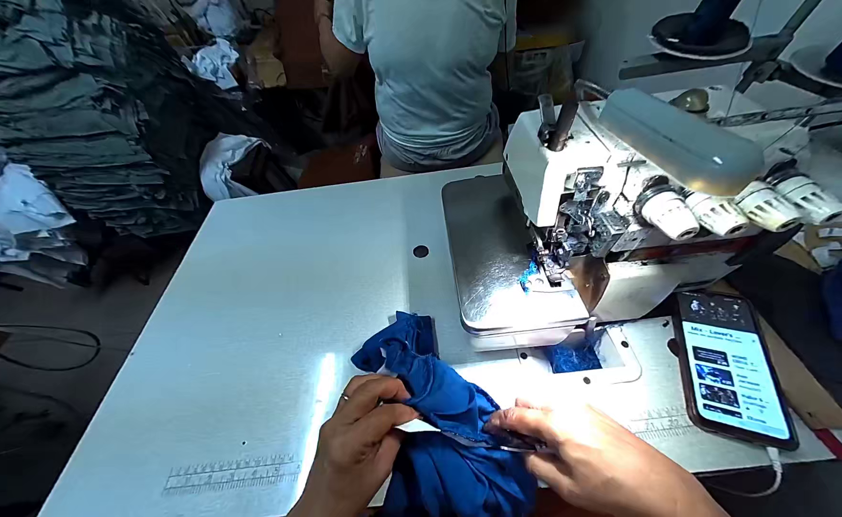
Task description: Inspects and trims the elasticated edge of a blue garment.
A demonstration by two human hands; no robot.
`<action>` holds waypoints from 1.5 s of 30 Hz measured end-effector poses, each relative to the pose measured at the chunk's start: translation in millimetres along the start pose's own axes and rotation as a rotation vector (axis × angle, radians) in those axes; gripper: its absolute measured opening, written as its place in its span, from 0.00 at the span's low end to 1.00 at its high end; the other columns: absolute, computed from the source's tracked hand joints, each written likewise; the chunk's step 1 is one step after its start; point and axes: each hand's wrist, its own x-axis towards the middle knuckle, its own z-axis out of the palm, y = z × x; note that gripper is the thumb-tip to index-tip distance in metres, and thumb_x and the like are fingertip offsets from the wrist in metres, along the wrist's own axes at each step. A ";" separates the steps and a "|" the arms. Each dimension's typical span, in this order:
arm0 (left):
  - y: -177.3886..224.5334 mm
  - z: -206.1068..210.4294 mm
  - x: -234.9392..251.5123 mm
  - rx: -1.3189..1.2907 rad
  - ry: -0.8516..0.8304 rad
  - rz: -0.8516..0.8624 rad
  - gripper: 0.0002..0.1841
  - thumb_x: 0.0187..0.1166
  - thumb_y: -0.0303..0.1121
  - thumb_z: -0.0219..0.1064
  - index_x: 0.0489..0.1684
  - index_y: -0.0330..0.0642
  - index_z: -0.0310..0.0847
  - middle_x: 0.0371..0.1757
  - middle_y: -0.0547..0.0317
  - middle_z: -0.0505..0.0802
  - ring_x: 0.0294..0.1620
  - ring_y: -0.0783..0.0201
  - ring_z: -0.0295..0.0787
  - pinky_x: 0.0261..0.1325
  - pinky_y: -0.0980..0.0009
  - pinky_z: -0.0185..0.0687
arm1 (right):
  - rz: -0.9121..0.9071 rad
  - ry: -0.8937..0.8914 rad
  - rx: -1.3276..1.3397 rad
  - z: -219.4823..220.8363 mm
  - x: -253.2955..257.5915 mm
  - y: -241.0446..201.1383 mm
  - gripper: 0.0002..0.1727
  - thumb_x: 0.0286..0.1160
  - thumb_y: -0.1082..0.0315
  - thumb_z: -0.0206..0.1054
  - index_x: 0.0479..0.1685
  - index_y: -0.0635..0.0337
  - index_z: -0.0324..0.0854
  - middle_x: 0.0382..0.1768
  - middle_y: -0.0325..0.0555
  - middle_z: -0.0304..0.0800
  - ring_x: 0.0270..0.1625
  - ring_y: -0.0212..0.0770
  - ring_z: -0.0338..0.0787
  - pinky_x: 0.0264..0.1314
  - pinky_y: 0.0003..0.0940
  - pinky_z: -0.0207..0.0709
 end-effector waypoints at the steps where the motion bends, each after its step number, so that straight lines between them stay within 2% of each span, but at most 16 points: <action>1: 0.1 -4.7 0.8 0.029 -0.030 0.000 0.03 0.75 0.36 0.71 0.34 0.58 0.89 0.51 0.70 0.90 0.66 0.73 0.81 0.74 0.74 0.74 | -0.032 0.030 -0.009 3.4 -2.4 0.6 0.18 0.68 0.67 0.66 0.58 0.51 0.90 0.40 0.48 0.93 0.38 0.48 0.93 0.34 0.52 0.83; 4: 12.2 -15.1 2.7 0.160 -0.176 -0.002 0.05 0.75 0.43 0.72 0.44 0.62 0.86 0.70 0.65 0.86 0.76 0.63 0.75 0.78 0.57 0.67 | -0.105 0.207 -0.059 19.9 -7.0 1.4 0.13 0.62 0.66 0.71 0.47 0.52 0.91 0.33 0.45 0.89 0.28 0.43 0.90 0.23 0.42 0.82; 6: 23.6 -15.1 8.4 0.226 -0.266 0.007 0.18 0.73 0.41 0.70 0.61 0.60 0.78 0.79 0.58 0.82 0.72 0.56 0.82 0.65 0.53 0.80 | -0.133 0.248 -0.014 27.4 -6.6 -0.6 0.10 0.62 0.66 0.72 0.42 0.52 0.90 0.35 0.46 0.87 0.29 0.41 0.88 0.23 0.38 0.80; 8: 20.5 -10.1 13.0 0.233 -0.335 0.019 0.29 0.69 0.34 0.66 0.75 0.58 0.75 0.76 0.53 0.84 0.66 0.50 0.87 0.55 0.51 0.87 | -0.203 0.321 0.016 30.2 -1.6 -2.4 0.06 0.63 0.64 0.71 0.37 0.51 0.88 0.44 0.47 0.87 0.35 0.36 0.87 0.29 0.29 0.79; 9: 14.1 -7.8 15.4 0.207 -0.346 0.021 0.29 0.68 0.30 0.64 0.74 0.54 0.80 0.66 0.52 0.89 0.61 0.50 0.89 0.55 0.51 0.89 | -0.246 0.337 0.058 27.9 1.3 -4.2 0.05 0.66 0.64 0.71 0.37 0.53 0.86 0.52 0.49 0.88 0.41 0.34 0.88 0.36 0.26 0.81; 11: -0.7 -10.7 28.0 0.135 -0.294 0.026 0.14 0.72 0.26 0.65 0.51 0.46 0.92 0.48 0.54 0.93 0.48 0.59 0.92 0.50 0.62 0.90 | -0.344 0.309 0.150 14.6 8.5 -8.3 0.05 0.75 0.67 0.68 0.40 0.59 0.83 0.66 0.54 0.85 0.53 0.33 0.89 0.52 0.23 0.83; 13: -0.6 -28.1 55.5 0.119 -0.166 0.083 0.09 0.73 0.27 0.66 0.39 0.47 0.95 0.44 0.63 0.92 0.46 0.74 0.89 0.49 0.77 0.88 | -0.429 0.350 0.158 -3.8 17.4 -15.8 0.07 0.82 0.68 0.63 0.46 0.62 0.83 0.57 0.53 0.89 0.54 0.34 0.90 0.57 0.24 0.82; 19: 34.0 -88.2 107.5 0.252 0.026 0.335 0.04 0.79 0.34 0.71 0.41 0.56 0.92 0.50 0.70 0.89 0.65 0.71 0.81 0.72 0.72 0.73 | -0.399 0.649 -0.162 -42.7 12.0 -49.0 0.08 0.86 0.62 0.63 0.54 0.52 0.84 0.39 0.43 0.87 0.41 0.33 0.87 0.39 0.22 0.78; 24: -13.3 -55.3 29.8 0.264 -0.203 0.075 0.14 0.76 0.53 0.70 0.38 0.56 0.94 0.59 0.57 0.91 0.67 0.54 0.85 0.69 0.46 0.77 | -0.209 0.520 -0.232 22.5 -13.0 -14.9 0.09 0.78 0.71 0.63 0.49 0.54 0.88 0.42 0.45 0.93 0.40 0.37 0.93 0.36 0.28 0.84; 27: 1.5 -33.7 -2.4 0.204 -0.128 -0.041 0.26 0.71 0.69 0.68 0.41 0.57 0.89 0.60 0.56 0.88 0.67 0.57 0.81 0.69 0.51 0.75 | -0.165 0.451 -0.028 38.8 -24.8 -5.2 0.11 0.77 0.69 0.67 0.54 0.58 0.89 0.48 0.48 0.95 0.46 0.38 0.94 0.44 0.29 0.87; 31: 35.6 -10.1 -10.9 0.191 0.073 -0.073 0.20 0.76 0.62 0.70 0.45 0.57 0.79 0.56 0.69 0.83 0.65 0.73 0.77 0.70 0.73 0.71 | -0.103 0.632 0.037 28.2 -15.2 -9.9 0.11 0.81 0.61 0.68 0.50 0.57 0.90 0.43 0.45 0.94 0.40 0.28 0.89 0.43 0.18 0.82; 33: 46.2 0.7 -10.8 0.176 0.104 -0.052 0.17 0.76 0.56 0.73 0.46 0.57 0.80 0.53 0.69 0.84 0.63 0.72 0.79 0.70 0.72 0.72 | -0.016 0.711 -0.037 23.6 -2.7 -10.4 0.13 0.80 0.56 0.66 0.45 0.54 0.90 0.39 0.39 0.93 0.38 0.26 0.88 0.39 0.19 0.81; 37: 47.8 17.2 -12.5 0.233 -0.019 0.045 0.21 0.75 0.64 0.68 0.48 0.59 0.84 0.52 0.68 0.86 0.62 0.69 0.79 0.74 0.64 0.64 | 0.110 0.621 -0.116 24.7 22.4 -5.8 0.17 0.78 0.51 0.63 0.46 0.49 0.92 0.40 0.35 0.92 0.42 0.29 0.91 0.42 0.30 0.86; 40: 40.7 23.3 -17.9 0.316 -0.051 0.081 0.18 0.80 0.60 0.66 0.47 0.58 0.86 0.51 0.66 0.86 0.61 0.68 0.79 0.74 0.65 0.61 | 0.112 0.604 -0.173 30.8 36.7 -3.2 0.14 0.73 0.56 0.63 0.41 0.50 0.94 0.34 0.37 0.91 0.39 0.35 0.91 0.41 0.33 0.85; 43: 35.3 21.2 -26.5 0.295 -0.088 0.073 0.13 0.86 0.48 0.64 0.36 0.55 0.89 0.44 0.64 0.88 0.55 0.67 0.81 0.74 0.64 0.60 | 0.245 0.588 0.136 25.9 36.9 -5.8 0.12 0.72 0.66 0.61 0.36 0.57 0.93 0.31 0.37 0.92 0.36 0.29 0.90 0.42 0.27 0.83; 45: 36.9 14.6 -28.8 0.248 -0.140 0.034 0.15 0.86 0.51 0.63 0.33 0.55 0.87 0.42 0.65 0.88 0.54 0.68 0.81 0.74 0.64 0.60 | 0.400 0.552 0.560 14.7 31.2 -7.2 0.09 0.79 0.63 0.64 0.34 0.54 0.87 0.23 0.29 0.85 0.24 0.19 0.80 0.28 0.16 0.73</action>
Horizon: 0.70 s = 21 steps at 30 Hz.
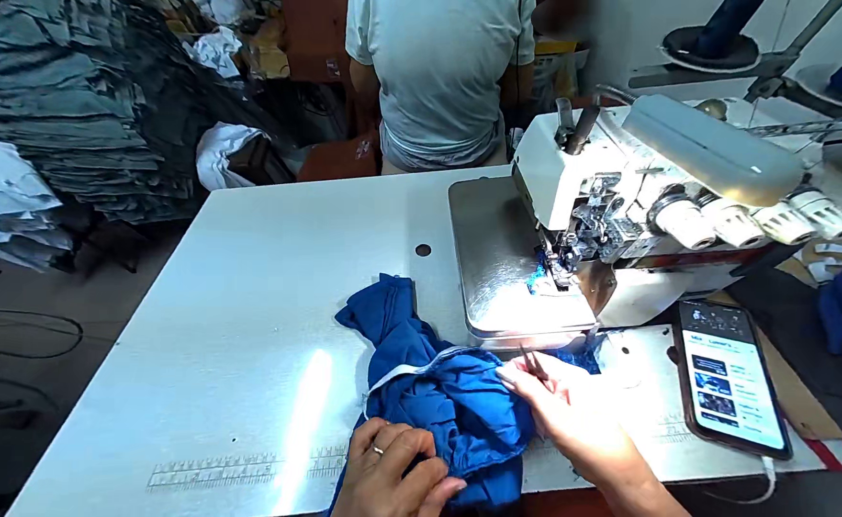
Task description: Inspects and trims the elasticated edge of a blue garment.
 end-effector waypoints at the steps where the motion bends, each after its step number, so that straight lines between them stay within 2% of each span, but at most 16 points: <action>1: 1.7 -4.1 0.8 -0.028 -0.014 -0.014 0.17 0.86 0.53 0.62 0.33 0.54 0.86 0.43 0.65 0.88 0.55 0.68 0.81 0.73 0.64 0.60 | 0.112 -0.033 0.151 -4.9 -1.7 -3.3 0.08 0.81 0.64 0.64 0.34 0.53 0.84 0.20 0.28 0.80 0.18 0.20 0.74 0.21 0.16 0.69; 3: 7.1 -13.2 9.2 -0.067 0.019 -0.052 0.16 0.86 0.53 0.61 0.38 0.54 0.85 0.47 0.64 0.88 0.57 0.68 0.81 0.73 0.65 0.65 | 0.231 -0.117 0.331 -12.0 -7.3 -4.9 0.05 0.81 0.67 0.62 0.37 0.52 0.81 0.19 0.26 0.79 0.16 0.20 0.71 0.19 0.16 0.67; 5: 10.2 -20.0 25.3 -0.069 0.098 -0.100 0.11 0.88 0.47 0.61 0.50 0.54 0.85 0.52 0.61 0.88 0.60 0.65 0.83 0.70 0.63 0.73 | 0.264 -0.185 0.423 -13.7 -13.3 -1.1 0.04 0.80 0.70 0.62 0.39 0.51 0.81 0.19 0.25 0.79 0.16 0.18 0.71 0.20 0.14 0.67; 7: 4.0 -17.6 45.1 0.015 0.164 -0.131 0.14 0.89 0.43 0.59 0.62 0.50 0.83 0.59 0.54 0.88 0.62 0.58 0.84 0.66 0.59 0.77 | 0.207 -0.270 0.433 -15.0 -17.5 3.8 0.04 0.79 0.70 0.61 0.39 0.49 0.78 0.21 0.23 0.76 0.18 0.16 0.69 0.21 0.13 0.64; 9: -10.6 -7.7 61.2 0.095 0.138 -0.140 0.20 0.86 0.40 0.58 0.68 0.42 0.84 0.64 0.47 0.87 0.65 0.49 0.83 0.64 0.50 0.77 | 0.161 -0.311 0.437 -16.7 -20.6 4.5 0.03 0.78 0.68 0.63 0.40 0.47 0.80 0.23 0.21 0.78 0.21 0.15 0.72 0.24 0.12 0.66; 10: -18.7 -2.5 66.2 0.105 0.099 -0.144 0.20 0.84 0.40 0.59 0.66 0.40 0.86 0.62 0.47 0.89 0.63 0.47 0.84 0.62 0.47 0.78 | 0.170 -0.311 0.438 -17.5 -21.7 3.4 0.03 0.77 0.68 0.64 0.41 0.47 0.81 0.24 0.21 0.80 0.21 0.15 0.72 0.25 0.13 0.67; 11: -26.6 2.2 69.2 0.090 0.073 -0.145 0.17 0.82 0.40 0.61 0.57 0.42 0.91 0.55 0.52 0.92 0.58 0.50 0.88 0.58 0.47 0.81 | 0.176 -0.314 0.434 -19.0 -22.3 2.4 0.03 0.77 0.68 0.64 0.41 0.47 0.81 0.26 0.21 0.81 0.22 0.15 0.72 0.26 0.13 0.67; 12: -32.2 5.2 71.8 0.071 0.065 -0.149 0.14 0.80 0.40 0.61 0.44 0.47 0.95 0.46 0.60 0.94 0.50 0.57 0.90 0.54 0.51 0.82 | 0.182 -0.300 0.418 -20.5 -21.9 2.1 0.03 0.77 0.68 0.64 0.41 0.48 0.81 0.26 0.22 0.80 0.22 0.15 0.72 0.25 0.13 0.66; 13: -35.5 5.0 74.8 0.052 0.063 -0.152 0.14 0.78 0.39 0.61 0.36 0.50 0.96 0.40 0.65 0.94 0.45 0.63 0.91 0.50 0.56 0.82 | 0.177 -0.274 0.391 -22.1 -20.9 3.3 0.03 0.77 0.68 0.64 0.40 0.49 0.81 0.25 0.22 0.80 0.21 0.16 0.71 0.25 0.13 0.66; 14: -37.6 2.3 77.5 0.035 0.061 -0.157 0.14 0.77 0.38 0.60 0.33 0.50 0.95 0.38 0.66 0.94 0.42 0.65 0.90 0.48 0.59 0.82 | 0.168 -0.240 0.362 -23.4 -19.9 5.6 0.02 0.77 0.68 0.64 0.39 0.50 0.82 0.25 0.24 0.80 0.21 0.17 0.71 0.24 0.13 0.65; 16: -40.1 -6.6 80.3 -0.003 0.041 -0.191 0.14 0.80 0.37 0.58 0.35 0.46 0.92 0.38 0.64 0.92 0.43 0.66 0.89 0.48 0.61 0.83 | 0.169 -0.181 0.330 -24.5 -19.0 8.8 0.04 0.78 0.67 0.65 0.36 0.52 0.83 0.24 0.25 0.81 0.22 0.17 0.72 0.25 0.14 0.66; 18: -41.2 -14.0 81.8 -0.023 0.001 -0.244 0.14 0.85 0.37 0.54 0.41 0.44 0.87 0.38 0.65 0.89 0.42 0.69 0.86 0.47 0.67 0.83 | 0.176 -0.159 0.319 -25.2 -18.3 8.6 0.05 0.80 0.69 0.62 0.37 0.54 0.83 0.27 0.29 0.86 0.25 0.19 0.79 0.28 0.14 0.70; 21: -39.9 -19.4 85.6 -0.014 -0.020 -0.271 0.13 0.89 0.38 0.52 0.44 0.44 0.81 0.28 0.69 0.83 0.29 0.78 0.79 0.33 0.80 0.75 | 0.079 -0.089 0.186 -22.1 -17.5 11.7 0.07 0.80 0.67 0.63 0.39 0.55 0.86 0.29 0.31 0.89 0.30 0.20 0.85 0.33 0.15 0.77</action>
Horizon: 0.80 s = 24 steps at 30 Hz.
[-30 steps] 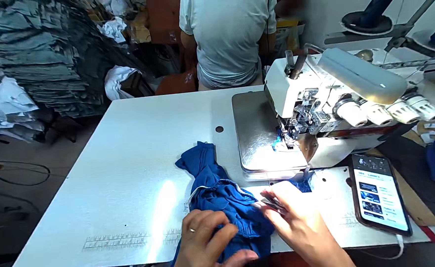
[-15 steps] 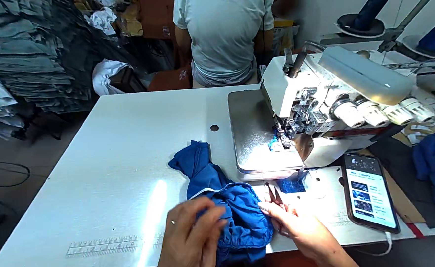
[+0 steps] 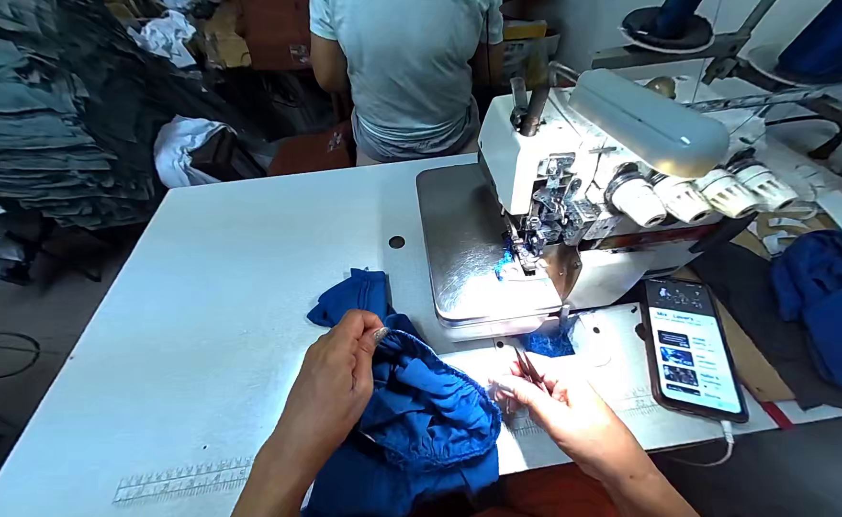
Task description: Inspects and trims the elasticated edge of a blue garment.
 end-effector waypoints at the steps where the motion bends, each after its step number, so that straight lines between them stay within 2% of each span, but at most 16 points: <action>1: 1.6 -0.6 0.7 0.007 0.011 0.013 0.12 0.89 0.38 0.52 0.43 0.44 0.81 0.26 0.70 0.82 0.27 0.80 0.77 0.31 0.81 0.73 | -0.061 0.043 -0.061 0.9 -0.4 2.6 0.07 0.80 0.67 0.63 0.41 0.55 0.88 0.31 0.31 0.90 0.31 0.21 0.85 0.35 0.16 0.78; 2: 3.7 -1.5 0.3 0.022 0.026 0.027 0.12 0.88 0.37 0.53 0.44 0.44 0.82 0.28 0.69 0.83 0.29 0.79 0.79 0.34 0.80 0.74 | -0.119 0.071 -0.095 0.9 -1.5 5.0 0.07 0.78 0.68 0.64 0.42 0.55 0.89 0.34 0.31 0.91 0.32 0.22 0.86 0.36 0.16 0.79; 4: 8.2 -4.9 -3.6 0.036 0.068 0.056 0.12 0.86 0.36 0.57 0.49 0.41 0.85 0.43 0.61 0.90 0.48 0.67 0.86 0.53 0.67 0.82 | -0.194 0.091 -0.108 -1.8 -4.5 5.1 0.08 0.76 0.70 0.64 0.44 0.55 0.89 0.37 0.32 0.92 0.33 0.22 0.86 0.37 0.16 0.81; 5: 9.8 -7.0 -7.7 0.018 0.094 0.082 0.13 0.86 0.37 0.59 0.53 0.39 0.84 0.51 0.55 0.90 0.58 0.60 0.86 0.63 0.60 0.80 | -0.214 0.094 -0.114 -4.0 -6.5 4.0 0.08 0.74 0.70 0.65 0.44 0.54 0.89 0.37 0.32 0.92 0.33 0.22 0.86 0.36 0.16 0.80; 6: 11.3 -9.0 -13.8 -0.006 0.128 0.112 0.14 0.86 0.39 0.61 0.55 0.38 0.84 0.57 0.51 0.90 0.64 0.57 0.83 0.68 0.58 0.78 | -0.224 0.093 -0.125 -6.7 -8.9 3.2 0.08 0.74 0.70 0.65 0.43 0.54 0.90 0.37 0.31 0.93 0.34 0.22 0.87 0.37 0.15 0.81; 7: 13.3 -11.0 -21.6 -0.039 0.162 0.141 0.15 0.86 0.43 0.63 0.55 0.40 0.83 0.58 0.52 0.89 0.66 0.58 0.83 0.68 0.59 0.77 | -0.232 0.090 -0.138 -10.0 -11.0 3.2 0.08 0.73 0.70 0.65 0.42 0.53 0.91 0.36 0.31 0.93 0.34 0.22 0.88 0.38 0.15 0.81; 9: 20.7 -12.0 -42.3 -0.089 0.192 0.198 0.18 0.82 0.55 0.67 0.50 0.50 0.84 0.52 0.60 0.90 0.61 0.65 0.85 0.64 0.62 0.80 | -0.222 0.112 -0.157 -14.7 -12.9 3.3 0.06 0.74 0.68 0.67 0.38 0.52 0.91 0.30 0.29 0.90 0.30 0.20 0.85 0.33 0.13 0.78; 10: 27.4 -10.1 -54.1 -0.103 0.168 0.227 0.18 0.79 0.59 0.68 0.47 0.55 0.84 0.50 0.65 0.90 0.59 0.68 0.85 0.67 0.63 0.78 | -0.202 0.127 -0.162 -15.2 -12.8 2.8 0.06 0.75 0.66 0.68 0.35 0.51 0.90 0.27 0.28 0.89 0.27 0.19 0.83 0.30 0.12 0.75; 12: 42.9 1.1 -75.1 -0.060 0.091 0.285 0.19 0.76 0.61 0.70 0.44 0.57 0.83 0.48 0.67 0.88 0.59 0.68 0.83 0.73 0.64 0.69 | -0.154 0.136 -0.141 -12.5 -11.0 0.7 0.04 0.74 0.64 0.70 0.35 0.50 0.90 0.25 0.28 0.89 0.25 0.19 0.83 0.27 0.14 0.75; 14: 48.9 19.9 -89.3 0.056 0.070 0.327 0.17 0.80 0.57 0.69 0.46 0.54 0.85 0.47 0.63 0.86 0.58 0.64 0.79 0.74 0.64 0.62 | -0.113 0.101 -0.159 -6.8 -6.7 -0.7 0.06 0.71 0.60 0.74 0.39 0.49 0.90 0.27 0.28 0.90 0.27 0.21 0.85 0.30 0.16 0.78; 16: 44.1 34.4 -99.1 0.131 0.108 0.365 0.08 0.85 0.42 0.66 0.46 0.51 0.87 0.44 0.60 0.87 0.54 0.61 0.79 0.73 0.65 0.62 | -0.061 0.040 -0.220 0.5 -2.6 -0.4 0.11 0.66 0.55 0.78 0.42 0.49 0.90 0.28 0.27 0.90 0.28 0.21 0.85 0.31 0.17 0.78; 18: 40.5 36.5 -105.5 0.135 0.112 0.386 0.07 0.85 0.32 0.62 0.44 0.50 0.87 0.40 0.61 0.86 0.52 0.60 0.79 0.72 0.66 0.63 | -0.035 0.011 -0.198 6.1 0.1 3.3 0.06 0.67 0.63 0.77 0.39 0.51 0.89 0.26 0.31 0.89 0.26 0.23 0.84 0.29 0.18 0.77; 20: 41.0 33.9 -110.3 0.125 0.103 0.401 0.08 0.84 0.30 0.61 0.42 0.48 0.88 0.39 0.60 0.86 0.51 0.59 0.79 0.72 0.66 0.64 | -0.025 0.046 -0.102 7.2 0.4 6.3 0.03 0.68 0.70 0.74 0.37 0.55 0.87 0.25 0.35 0.88 0.21 0.26 0.81 0.24 0.20 0.75; 22: 40.8 32.6 -114.7 0.137 0.099 0.411 0.06 0.84 0.31 0.62 0.42 0.48 0.87 0.41 0.59 0.86 0.53 0.59 0.79 0.75 0.66 0.63 | 0.027 0.096 0.095 5.3 -1.4 5.7 0.07 0.66 0.75 0.73 0.41 0.58 0.85 0.25 0.40 0.87 0.19 0.28 0.79 0.21 0.20 0.73; 24: 39.9 33.6 -117.3 0.138 0.107 0.410 0.04 0.84 0.33 0.63 0.44 0.48 0.84 0.47 0.58 0.86 0.60 0.59 0.80 0.80 0.66 0.62 | 0.067 0.126 0.288 3.6 -3.6 3.6 0.12 0.64 0.80 0.73 0.45 0.60 0.85 0.25 0.43 0.88 0.18 0.28 0.79 0.20 0.19 0.74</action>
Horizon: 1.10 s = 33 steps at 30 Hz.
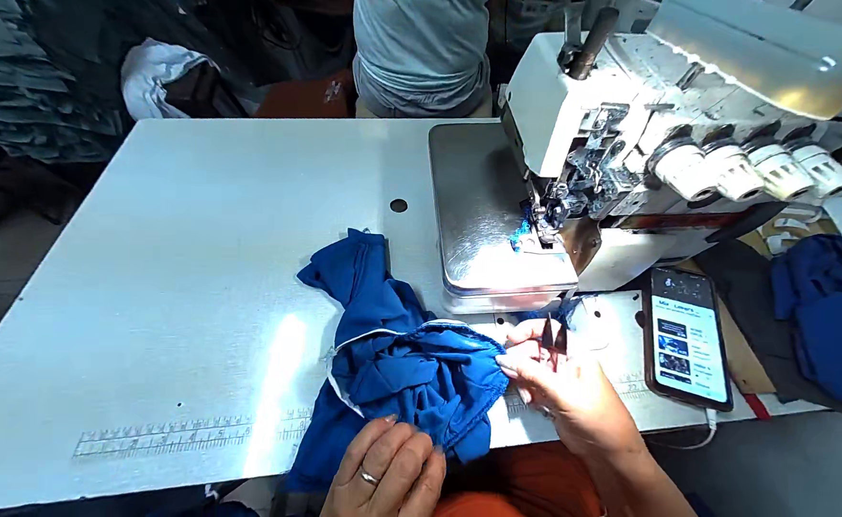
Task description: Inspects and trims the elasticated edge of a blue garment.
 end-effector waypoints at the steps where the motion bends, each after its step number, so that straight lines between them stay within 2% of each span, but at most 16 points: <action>1: 0.2 1.3 -0.7 -0.008 0.007 -0.004 0.04 0.84 0.32 0.64 0.45 0.47 0.84 0.50 0.57 0.86 0.64 0.58 0.80 0.83 0.65 0.62 | 0.016 0.002 0.047 -0.6 -0.7 -1.4 0.12 0.63 0.81 0.72 0.45 0.60 0.85 0.24 0.44 0.88 0.17 0.27 0.79 0.20 0.18 0.74; 3: -0.6 4.0 -0.6 -0.026 0.012 0.002 0.03 0.84 0.30 0.63 0.45 0.45 0.82 0.53 0.56 0.88 0.67 0.58 0.81 0.84 0.65 0.63 | 0.025 -0.015 0.069 -1.5 -1.3 -3.4 0.09 0.65 0.81 0.71 0.41 0.60 0.87 0.22 0.44 0.87 0.17 0.26 0.79 0.20 0.18 0.73; 6: -2.0 8.3 -0.1 -0.032 -0.003 0.001 0.05 0.85 0.29 0.60 0.41 0.45 0.81 0.51 0.57 0.91 0.65 0.59 0.83 0.85 0.65 0.62 | 0.021 -0.067 0.044 -3.2 -1.4 -4.6 0.06 0.70 0.79 0.69 0.38 0.61 0.90 0.23 0.41 0.88 0.18 0.23 0.79 0.22 0.15 0.73; 8: 1.8 8.2 2.6 -0.002 -0.026 -0.046 0.06 0.86 0.35 0.58 0.42 0.48 0.81 0.50 0.58 0.90 0.63 0.61 0.84 0.83 0.65 0.61 | 0.010 -0.098 0.020 -4.3 -3.0 -4.0 0.06 0.72 0.78 0.68 0.40 0.63 0.91 0.24 0.39 0.90 0.19 0.22 0.79 0.22 0.15 0.73; 11: 16.7 9.5 16.3 0.046 0.013 -0.134 0.11 0.85 0.46 0.64 0.46 0.50 0.80 0.51 0.57 0.87 0.58 0.60 0.81 0.73 0.67 0.66 | 0.006 -0.165 0.008 -3.9 -8.9 -3.4 0.10 0.76 0.77 0.64 0.46 0.63 0.91 0.24 0.37 0.88 0.19 0.20 0.77 0.20 0.14 0.69; 13: 25.6 15.7 25.4 0.074 0.057 -0.188 0.13 0.82 0.49 0.67 0.47 0.50 0.80 0.49 0.57 0.85 0.55 0.60 0.81 0.67 0.68 0.70 | -0.001 -0.179 0.022 -2.0 -13.3 -2.1 0.12 0.76 0.77 0.61 0.49 0.63 0.91 0.23 0.35 0.88 0.18 0.19 0.74 0.19 0.13 0.65; 17: 25.4 30.3 23.8 0.063 0.078 -0.230 0.07 0.81 0.38 0.67 0.40 0.47 0.88 0.40 0.57 0.89 0.48 0.59 0.85 0.61 0.67 0.77 | -0.084 -0.137 -0.031 -2.5 -21.7 0.4 0.15 0.75 0.79 0.61 0.53 0.64 0.91 0.30 0.37 0.93 0.20 0.18 0.77 0.21 0.14 0.69; 19: 23.2 29.2 18.9 0.042 0.076 -0.219 0.05 0.80 0.34 0.67 0.38 0.48 0.89 0.38 0.59 0.89 0.47 0.61 0.84 0.62 0.69 0.76 | -0.158 -0.095 -0.116 -7.4 -24.5 2.2 0.16 0.73 0.80 0.60 0.53 0.66 0.90 0.41 0.40 0.97 0.24 0.20 0.83 0.25 0.15 0.76; 22: 19.7 25.2 15.0 0.059 0.100 -0.205 0.05 0.79 0.32 0.66 0.38 0.48 0.88 0.39 0.59 0.88 0.47 0.61 0.84 0.63 0.69 0.75 | -0.274 -0.042 -0.282 -14.0 -26.0 7.6 0.15 0.70 0.80 0.60 0.50 0.65 0.90 0.45 0.37 0.98 0.27 0.18 0.85 0.29 0.13 0.78; 24: 17.3 23.8 14.6 0.042 0.103 -0.198 0.04 0.81 0.32 0.65 0.39 0.48 0.86 0.43 0.58 0.87 0.51 0.61 0.83 0.66 0.70 0.74 | -0.365 -0.015 -0.415 -15.8 -24.1 11.7 0.16 0.68 0.77 0.62 0.50 0.62 0.92 0.46 0.36 0.96 0.32 0.16 0.84 0.34 0.11 0.77; 27: 15.6 23.4 16.0 -0.030 0.101 -0.195 0.02 0.82 0.30 0.65 0.41 0.46 0.83 0.49 0.56 0.87 0.58 0.62 0.84 0.73 0.73 0.74 | -0.561 -0.049 -0.531 -16.2 -15.1 17.5 0.18 0.67 0.75 0.66 0.56 0.56 0.93 0.46 0.40 0.89 0.40 0.19 0.85 0.42 0.11 0.81; 30: 13.5 23.3 18.4 -0.189 0.104 -0.179 0.03 0.84 0.26 0.62 0.43 0.42 0.81 0.53 0.52 0.89 0.64 0.62 0.86 0.75 0.73 0.77 | -0.659 -0.177 -0.660 -14.3 -4.2 14.0 0.17 0.74 0.70 0.68 0.60 0.47 0.92 0.47 0.38 0.86 0.44 0.21 0.83 0.45 0.13 0.79; 31: 12.0 22.3 20.3 -0.253 0.116 -0.189 0.03 0.84 0.25 0.61 0.44 0.41 0.80 0.53 0.51 0.90 0.64 0.63 0.86 0.74 0.74 0.78 | -0.667 -0.201 -0.702 -13.5 -0.9 13.7 0.16 0.75 0.68 0.69 0.58 0.46 0.93 0.47 0.38 0.88 0.46 0.22 0.85 0.48 0.14 0.82; 33: 6.5 19.1 26.2 -0.315 0.139 -0.203 0.06 0.86 0.26 0.56 0.49 0.41 0.78 0.53 0.52 0.87 0.62 0.65 0.85 0.71 0.76 0.78 | -0.678 -0.202 -0.757 -10.5 4.6 15.1 0.10 0.75 0.65 0.68 0.48 0.47 0.95 0.43 0.37 0.86 0.46 0.23 0.84 0.48 0.16 0.80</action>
